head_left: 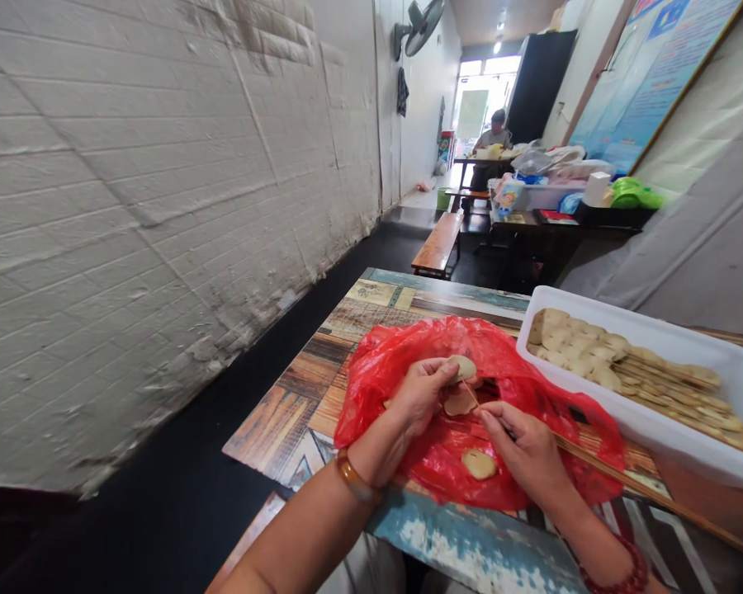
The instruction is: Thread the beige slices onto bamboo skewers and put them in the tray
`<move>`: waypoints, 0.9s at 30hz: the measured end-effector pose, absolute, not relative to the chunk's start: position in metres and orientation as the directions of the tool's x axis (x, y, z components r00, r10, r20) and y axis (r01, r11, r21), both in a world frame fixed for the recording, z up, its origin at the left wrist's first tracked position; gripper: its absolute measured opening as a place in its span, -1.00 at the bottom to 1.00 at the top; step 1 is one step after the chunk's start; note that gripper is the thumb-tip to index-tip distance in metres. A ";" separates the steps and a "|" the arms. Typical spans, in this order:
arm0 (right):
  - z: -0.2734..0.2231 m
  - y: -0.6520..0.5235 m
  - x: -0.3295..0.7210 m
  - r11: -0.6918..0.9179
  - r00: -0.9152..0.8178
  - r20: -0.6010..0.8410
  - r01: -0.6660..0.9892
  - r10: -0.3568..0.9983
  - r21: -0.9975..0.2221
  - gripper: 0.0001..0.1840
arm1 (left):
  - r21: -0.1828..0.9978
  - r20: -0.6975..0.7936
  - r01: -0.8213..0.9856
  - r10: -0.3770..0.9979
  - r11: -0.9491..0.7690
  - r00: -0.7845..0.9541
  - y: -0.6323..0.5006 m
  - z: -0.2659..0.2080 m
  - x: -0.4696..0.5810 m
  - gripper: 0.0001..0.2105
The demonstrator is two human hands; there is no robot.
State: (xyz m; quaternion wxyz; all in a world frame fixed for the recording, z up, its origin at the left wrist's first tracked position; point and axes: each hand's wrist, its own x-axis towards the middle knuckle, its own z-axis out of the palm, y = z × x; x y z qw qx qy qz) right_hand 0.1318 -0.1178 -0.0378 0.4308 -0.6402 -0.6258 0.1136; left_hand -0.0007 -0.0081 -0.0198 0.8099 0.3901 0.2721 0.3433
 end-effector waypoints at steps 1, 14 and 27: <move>-0.037 -0.118 0.131 0.155 0.191 0.398 0.708 0.897 -0.690 -0.74 | 0.815 -0.175 -0.344 0.763 0.467 0.622 -0.009 -0.020 0.000 -0.61; -0.035 -0.119 0.131 0.151 0.198 0.402 0.711 0.894 -0.687 -0.73 | 0.840 -0.158 -0.293 0.722 0.457 0.674 -0.015 -0.021 0.002 -0.56; -0.031 -0.117 0.133 0.090 0.264 0.345 0.664 0.901 -0.742 -0.71 | 0.868 -0.144 -0.238 0.679 0.437 0.720 -0.023 -0.026 0.007 -0.65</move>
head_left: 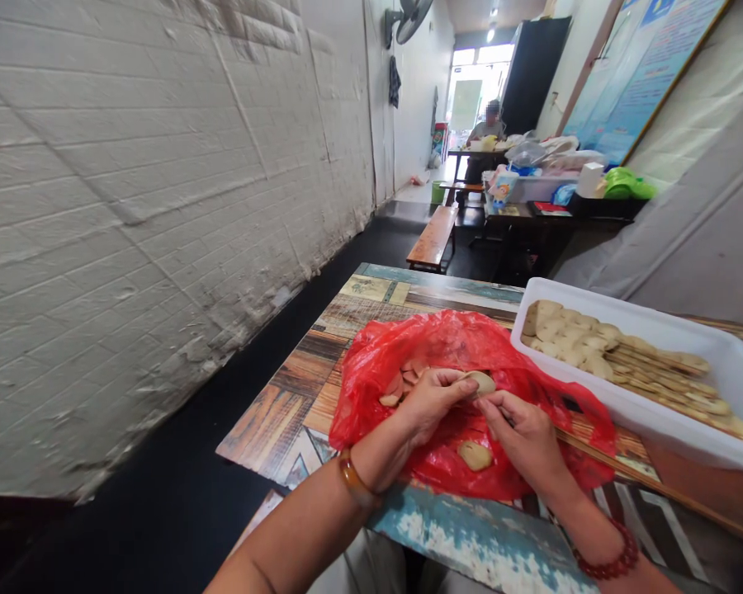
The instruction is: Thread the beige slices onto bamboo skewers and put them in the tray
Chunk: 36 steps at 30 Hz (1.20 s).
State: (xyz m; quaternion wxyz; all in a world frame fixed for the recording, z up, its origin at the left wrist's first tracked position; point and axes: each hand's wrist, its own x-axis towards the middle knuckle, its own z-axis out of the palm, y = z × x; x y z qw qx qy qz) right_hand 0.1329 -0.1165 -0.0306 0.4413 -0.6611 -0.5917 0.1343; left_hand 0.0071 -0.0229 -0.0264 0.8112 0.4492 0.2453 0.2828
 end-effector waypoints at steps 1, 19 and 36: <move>-0.030 -0.116 0.133 0.091 0.258 0.338 0.658 0.905 -0.747 -0.71 | 0.865 -0.155 -0.235 0.680 0.444 0.717 -0.022 -0.026 0.007 -0.65; -0.030 -0.114 0.138 0.158 0.195 0.385 0.682 0.902 -0.714 -0.74 | 0.921 -0.120 -0.192 0.714 0.340 0.689 -0.023 -0.022 0.009 -0.67; -0.009 -0.121 0.153 0.075 0.374 0.414 0.660 0.830 -0.747 -0.67 | 0.308 0.231 0.545 0.617 -0.780 0.752 -0.001 -0.025 -0.004 -0.89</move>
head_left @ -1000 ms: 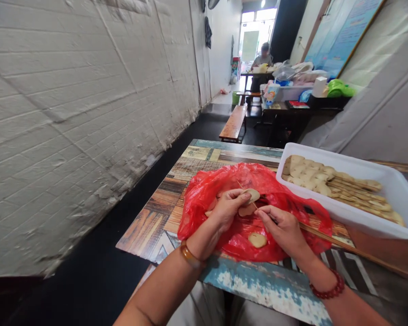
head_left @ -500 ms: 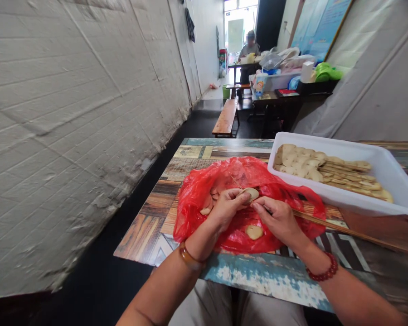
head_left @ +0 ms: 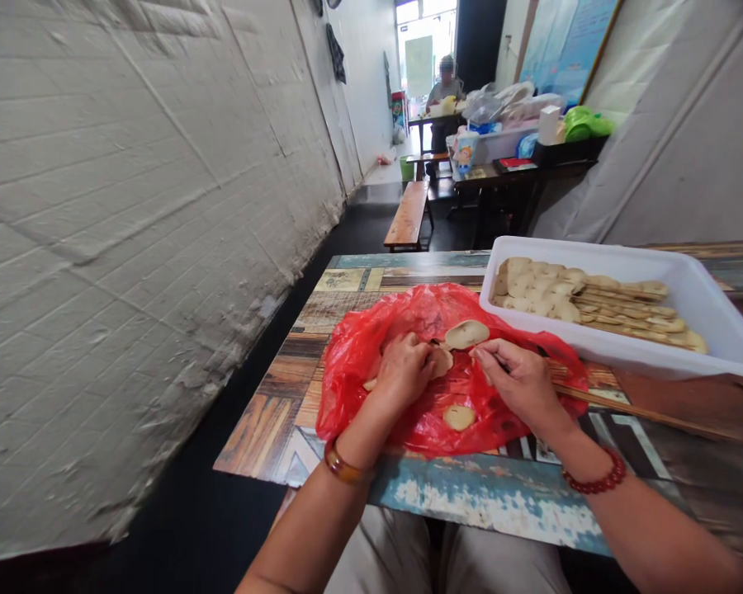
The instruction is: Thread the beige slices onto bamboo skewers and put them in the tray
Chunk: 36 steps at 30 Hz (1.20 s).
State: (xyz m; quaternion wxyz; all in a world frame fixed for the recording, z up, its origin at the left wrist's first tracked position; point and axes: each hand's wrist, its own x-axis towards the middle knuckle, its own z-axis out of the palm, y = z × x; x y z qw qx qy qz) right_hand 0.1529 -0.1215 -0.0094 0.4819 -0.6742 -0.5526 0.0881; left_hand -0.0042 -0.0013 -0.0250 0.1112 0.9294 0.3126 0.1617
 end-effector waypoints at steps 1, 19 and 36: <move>-0.010 -0.121 0.153 0.079 0.369 0.413 0.658 0.833 -0.749 -0.68 | 0.273 0.228 0.553 0.612 -0.787 0.758 -0.002 -0.026 -0.004 -0.90; -0.014 -0.125 0.153 0.083 0.361 0.387 0.632 0.848 -0.770 -0.70 | 0.995 -0.053 -0.040 0.810 0.095 0.585 -0.002 -0.012 -0.002 -0.74; -0.021 -0.127 0.143 0.105 0.176 0.290 0.661 0.941 -0.743 -0.73 | 0.950 0.003 -0.280 0.888 0.141 0.459 0.009 -0.009 -0.010 -0.67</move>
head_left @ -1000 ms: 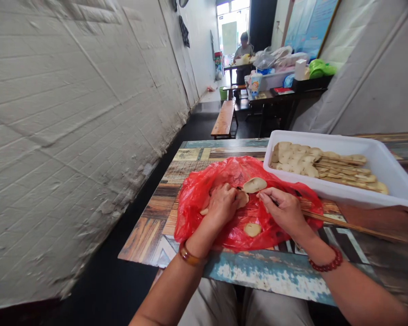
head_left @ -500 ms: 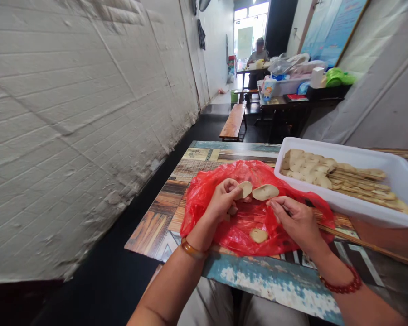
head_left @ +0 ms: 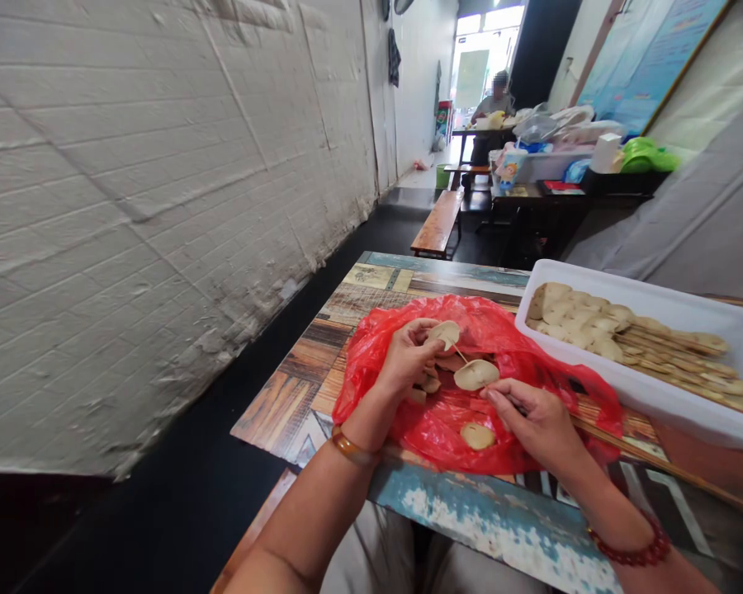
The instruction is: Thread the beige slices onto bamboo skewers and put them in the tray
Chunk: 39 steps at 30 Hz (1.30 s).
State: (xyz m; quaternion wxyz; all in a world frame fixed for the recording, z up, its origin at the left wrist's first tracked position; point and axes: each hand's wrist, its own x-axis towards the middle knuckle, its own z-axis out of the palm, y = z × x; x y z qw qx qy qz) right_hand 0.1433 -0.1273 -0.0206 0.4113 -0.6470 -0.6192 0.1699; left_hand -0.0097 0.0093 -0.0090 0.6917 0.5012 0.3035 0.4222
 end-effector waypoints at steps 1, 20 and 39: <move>-0.021 -0.127 0.143 0.110 0.164 0.285 0.657 0.944 -0.746 -0.73 | 0.954 0.015 -0.274 0.892 0.122 0.452 0.010 -0.009 -0.010 -0.67; -0.029 -0.125 0.147 0.118 0.110 0.259 0.681 0.960 -0.723 -0.70 | 0.970 0.242 -0.102 0.906 -0.220 0.347 0.016 -0.011 -0.012 -0.67; -0.031 -0.125 0.147 0.097 0.110 0.245 0.708 0.963 -0.699 -0.71 | 0.930 0.319 0.061 0.880 -0.362 0.352 0.013 -0.014 -0.012 -0.65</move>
